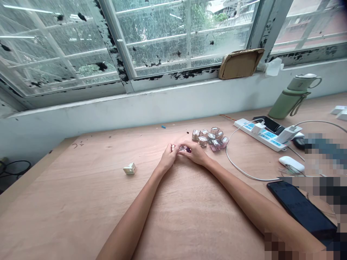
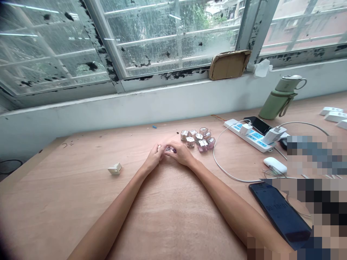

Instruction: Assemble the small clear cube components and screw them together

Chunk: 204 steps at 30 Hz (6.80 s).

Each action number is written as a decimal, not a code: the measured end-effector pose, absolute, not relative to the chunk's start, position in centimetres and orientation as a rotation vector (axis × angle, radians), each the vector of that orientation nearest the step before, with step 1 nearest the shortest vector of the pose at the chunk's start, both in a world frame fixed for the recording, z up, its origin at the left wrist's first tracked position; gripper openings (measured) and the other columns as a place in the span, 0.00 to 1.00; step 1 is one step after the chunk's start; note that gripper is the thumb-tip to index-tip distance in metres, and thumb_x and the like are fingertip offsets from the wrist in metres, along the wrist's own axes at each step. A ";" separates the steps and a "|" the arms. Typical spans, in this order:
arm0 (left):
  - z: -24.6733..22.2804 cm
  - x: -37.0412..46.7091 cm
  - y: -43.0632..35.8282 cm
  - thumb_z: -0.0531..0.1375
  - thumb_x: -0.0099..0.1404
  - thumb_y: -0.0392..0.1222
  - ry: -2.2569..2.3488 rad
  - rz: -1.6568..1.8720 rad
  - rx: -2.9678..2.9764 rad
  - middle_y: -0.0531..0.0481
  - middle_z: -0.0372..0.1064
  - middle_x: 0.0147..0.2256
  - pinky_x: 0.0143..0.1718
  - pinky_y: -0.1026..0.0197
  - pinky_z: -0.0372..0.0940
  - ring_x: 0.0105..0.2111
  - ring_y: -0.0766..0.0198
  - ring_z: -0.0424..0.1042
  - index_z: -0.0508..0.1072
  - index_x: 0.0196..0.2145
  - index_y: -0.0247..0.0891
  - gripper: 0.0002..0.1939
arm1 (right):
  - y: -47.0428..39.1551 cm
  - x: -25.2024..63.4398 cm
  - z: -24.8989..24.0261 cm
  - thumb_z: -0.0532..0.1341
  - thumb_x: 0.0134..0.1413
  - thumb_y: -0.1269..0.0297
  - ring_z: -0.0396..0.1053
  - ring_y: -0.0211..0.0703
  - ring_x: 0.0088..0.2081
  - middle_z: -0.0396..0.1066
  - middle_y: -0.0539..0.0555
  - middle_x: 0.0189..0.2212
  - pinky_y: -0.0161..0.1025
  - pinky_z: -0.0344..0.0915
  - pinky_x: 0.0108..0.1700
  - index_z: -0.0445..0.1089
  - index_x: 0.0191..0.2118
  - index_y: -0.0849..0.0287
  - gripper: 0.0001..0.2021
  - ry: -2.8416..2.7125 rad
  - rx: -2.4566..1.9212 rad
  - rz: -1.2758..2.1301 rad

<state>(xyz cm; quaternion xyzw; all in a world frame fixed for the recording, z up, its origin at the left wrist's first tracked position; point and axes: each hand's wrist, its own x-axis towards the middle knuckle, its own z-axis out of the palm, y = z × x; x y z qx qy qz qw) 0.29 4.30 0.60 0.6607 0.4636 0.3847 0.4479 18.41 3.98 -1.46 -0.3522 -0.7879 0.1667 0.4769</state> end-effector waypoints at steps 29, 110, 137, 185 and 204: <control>1.7 -0.2 4.2 0.65 0.62 0.60 1.012 0.884 1.552 0.58 0.61 0.23 0.24 0.65 0.56 0.21 0.69 0.61 0.64 0.37 0.39 0.23 | 3.5 18.5 -1.0 0.63 0.64 0.59 0.70 0.43 0.35 0.77 0.54 0.38 0.39 0.65 0.39 0.76 0.55 0.52 0.15 -1.966 -0.884 0.400; 0.7 0.9 3.7 0.56 0.69 0.55 0.907 1.027 1.378 0.62 0.54 0.24 0.17 0.67 0.58 0.16 0.71 0.54 0.60 0.44 0.42 0.16 | 3.1 17.7 0.0 0.58 0.65 0.45 0.66 0.39 0.32 0.70 0.50 0.29 0.36 0.59 0.35 0.70 0.35 0.60 0.20 -1.784 -0.941 0.818; 0.9 1.1 3.6 0.52 0.71 0.54 0.960 0.948 1.517 0.60 0.57 0.24 0.18 0.67 0.57 0.18 0.69 0.57 0.60 0.46 0.40 0.15 | 3.2 18.7 0.5 0.62 0.56 0.37 0.45 0.30 0.20 0.51 0.42 0.18 0.34 0.39 0.23 0.67 0.31 0.60 0.26 -1.658 -0.912 1.411; 0.4 0.9 4.2 0.57 0.66 0.56 0.861 0.989 1.397 0.59 0.56 0.27 0.15 0.67 0.58 0.18 0.72 0.54 0.61 0.46 0.38 0.20 | 5.8 34.9 2.6 0.57 0.63 0.61 0.76 0.57 0.50 0.80 0.63 0.45 0.43 0.68 0.50 0.82 0.47 0.58 0.17 -1.579 -2.011 0.021; 0.4 0.9 4.2 0.56 0.66 0.57 0.876 0.983 1.427 0.59 0.55 0.27 0.16 0.67 0.58 0.18 0.71 0.55 0.61 0.46 0.38 0.20 | 5.4 35.1 2.9 0.66 0.56 0.53 0.77 0.57 0.45 0.81 0.62 0.40 0.42 0.65 0.41 0.83 0.44 0.57 0.16 -1.459 -2.129 0.099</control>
